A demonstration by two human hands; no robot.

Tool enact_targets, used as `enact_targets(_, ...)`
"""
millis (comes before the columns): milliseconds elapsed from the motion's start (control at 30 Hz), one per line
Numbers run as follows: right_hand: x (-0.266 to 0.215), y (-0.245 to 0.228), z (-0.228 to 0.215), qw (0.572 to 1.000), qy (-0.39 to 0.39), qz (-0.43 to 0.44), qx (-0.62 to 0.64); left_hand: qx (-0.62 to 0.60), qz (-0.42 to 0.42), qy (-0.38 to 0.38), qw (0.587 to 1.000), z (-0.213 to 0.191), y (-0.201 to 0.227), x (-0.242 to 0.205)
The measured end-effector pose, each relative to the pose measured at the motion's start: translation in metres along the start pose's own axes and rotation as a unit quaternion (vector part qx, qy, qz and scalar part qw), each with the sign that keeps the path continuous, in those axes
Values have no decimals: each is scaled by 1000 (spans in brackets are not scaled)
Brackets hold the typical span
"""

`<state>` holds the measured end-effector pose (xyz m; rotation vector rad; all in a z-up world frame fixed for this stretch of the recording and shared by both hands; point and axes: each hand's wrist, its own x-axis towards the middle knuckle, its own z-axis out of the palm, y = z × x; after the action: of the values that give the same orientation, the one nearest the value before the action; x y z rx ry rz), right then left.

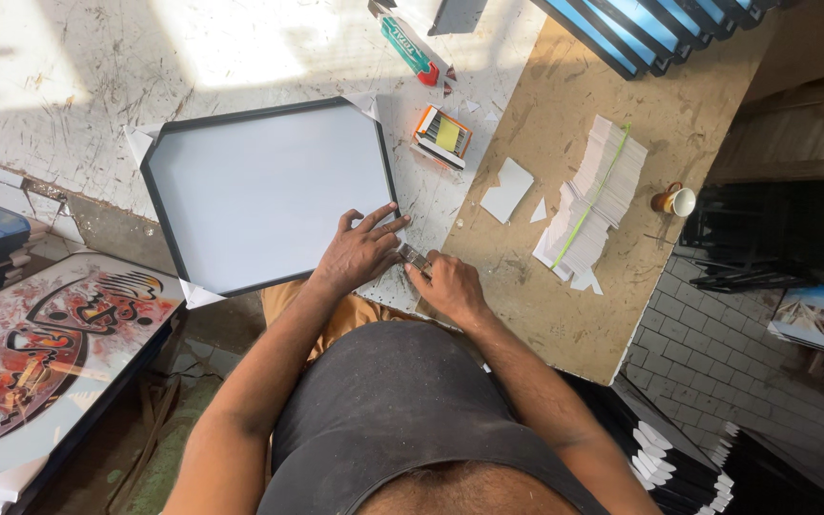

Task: The person assembles picture frames by placing printed images into black frames and securing them with white backing paper. The person uses a utility knife to trim excess paper and stacks completed frames on the table.

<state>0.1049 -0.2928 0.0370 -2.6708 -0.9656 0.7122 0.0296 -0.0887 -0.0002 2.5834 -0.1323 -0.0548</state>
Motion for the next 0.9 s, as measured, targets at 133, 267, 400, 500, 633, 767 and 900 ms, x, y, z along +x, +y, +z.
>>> enact_targets(133, 3, 3, 11, 1000, 19, 7, 23, 7, 6, -3, 1000, 2, 1, -2)
enact_targets(267, 2, 7, 13, 999, 33, 6, 38, 5, 3, -1, 1000, 3, 2, -1)
enact_targets(400, 1, 3, 11, 998, 59, -5, 37, 9, 3, 1, 1000, 2, -1, -1)
enact_targets(500, -3, 2, 9, 999, 42, 16, 25, 19, 6, -1, 1000, 7, 2, -4)
enact_targets(633, -7, 10, -2, 1000, 13, 14, -7, 18, 17, 61, 998, 7, -1, -7)
enact_targets(767, -36, 34, -13, 997, 20, 65, -29, 41, -101, 17, 994, -1, -5, -42)
enact_targets(900, -51, 48, -26, 988, 12, 149, -30, 48, -149, -36, 987, -19, -8, -69)
